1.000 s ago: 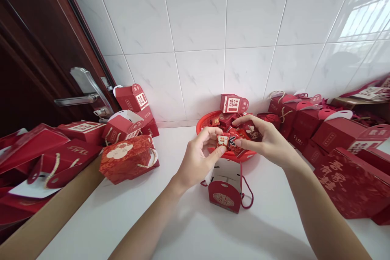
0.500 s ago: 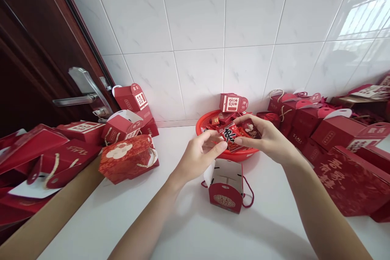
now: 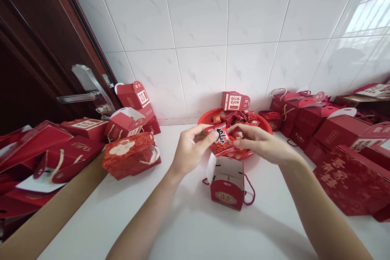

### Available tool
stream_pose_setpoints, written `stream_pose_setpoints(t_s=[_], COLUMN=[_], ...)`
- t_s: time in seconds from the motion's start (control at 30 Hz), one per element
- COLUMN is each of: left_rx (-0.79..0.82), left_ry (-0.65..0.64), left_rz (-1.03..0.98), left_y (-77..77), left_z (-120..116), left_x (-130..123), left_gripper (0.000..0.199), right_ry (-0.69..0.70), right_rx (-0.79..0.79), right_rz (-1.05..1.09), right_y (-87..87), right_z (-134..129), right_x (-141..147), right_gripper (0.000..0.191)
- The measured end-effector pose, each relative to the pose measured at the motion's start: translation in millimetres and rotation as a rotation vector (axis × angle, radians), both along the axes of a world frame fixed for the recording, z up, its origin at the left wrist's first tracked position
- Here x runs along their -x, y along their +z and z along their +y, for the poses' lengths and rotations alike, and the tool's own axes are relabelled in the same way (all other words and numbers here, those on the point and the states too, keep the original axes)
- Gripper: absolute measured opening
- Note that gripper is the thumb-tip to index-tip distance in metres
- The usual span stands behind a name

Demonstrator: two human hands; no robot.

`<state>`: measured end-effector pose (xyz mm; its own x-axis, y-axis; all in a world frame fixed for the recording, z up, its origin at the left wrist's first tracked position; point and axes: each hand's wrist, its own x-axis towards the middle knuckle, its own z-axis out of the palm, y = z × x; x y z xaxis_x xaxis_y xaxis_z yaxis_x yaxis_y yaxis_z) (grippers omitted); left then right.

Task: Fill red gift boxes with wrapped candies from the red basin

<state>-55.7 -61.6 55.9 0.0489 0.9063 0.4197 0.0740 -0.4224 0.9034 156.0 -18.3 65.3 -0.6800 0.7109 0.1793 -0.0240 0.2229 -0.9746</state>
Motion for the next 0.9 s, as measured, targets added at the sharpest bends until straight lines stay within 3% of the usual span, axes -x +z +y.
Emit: stream_pose_setpoints(t_s=[0.3,0.73,0.8,0.9], left_rx=[-0.069,-0.08,-0.08,-0.06], left_ry=[0.142,0.128,0.112,0.088], left_rz=[0.015,0.006,0.022,0.064], left_y=[10.7,13.0,13.2,12.7], left_z=[1,1,0,0], left_x=[17,22,23,21], left_gripper=[0.033,0.034,0.033,0.033], right_ry=[0.009,0.097,0.074,-0.065], right_rx=[-0.043,-0.108,-0.164,-0.265], right_rz=[-0.127,-0.29,-0.288,-0.198], right_y=[-1.7,-7.5,-9.1,-7.0], right_z=[-3,-7,-7,-5], right_x=[8,15,16,12], right_gripper=[0.025,0.021,0.02,0.017])
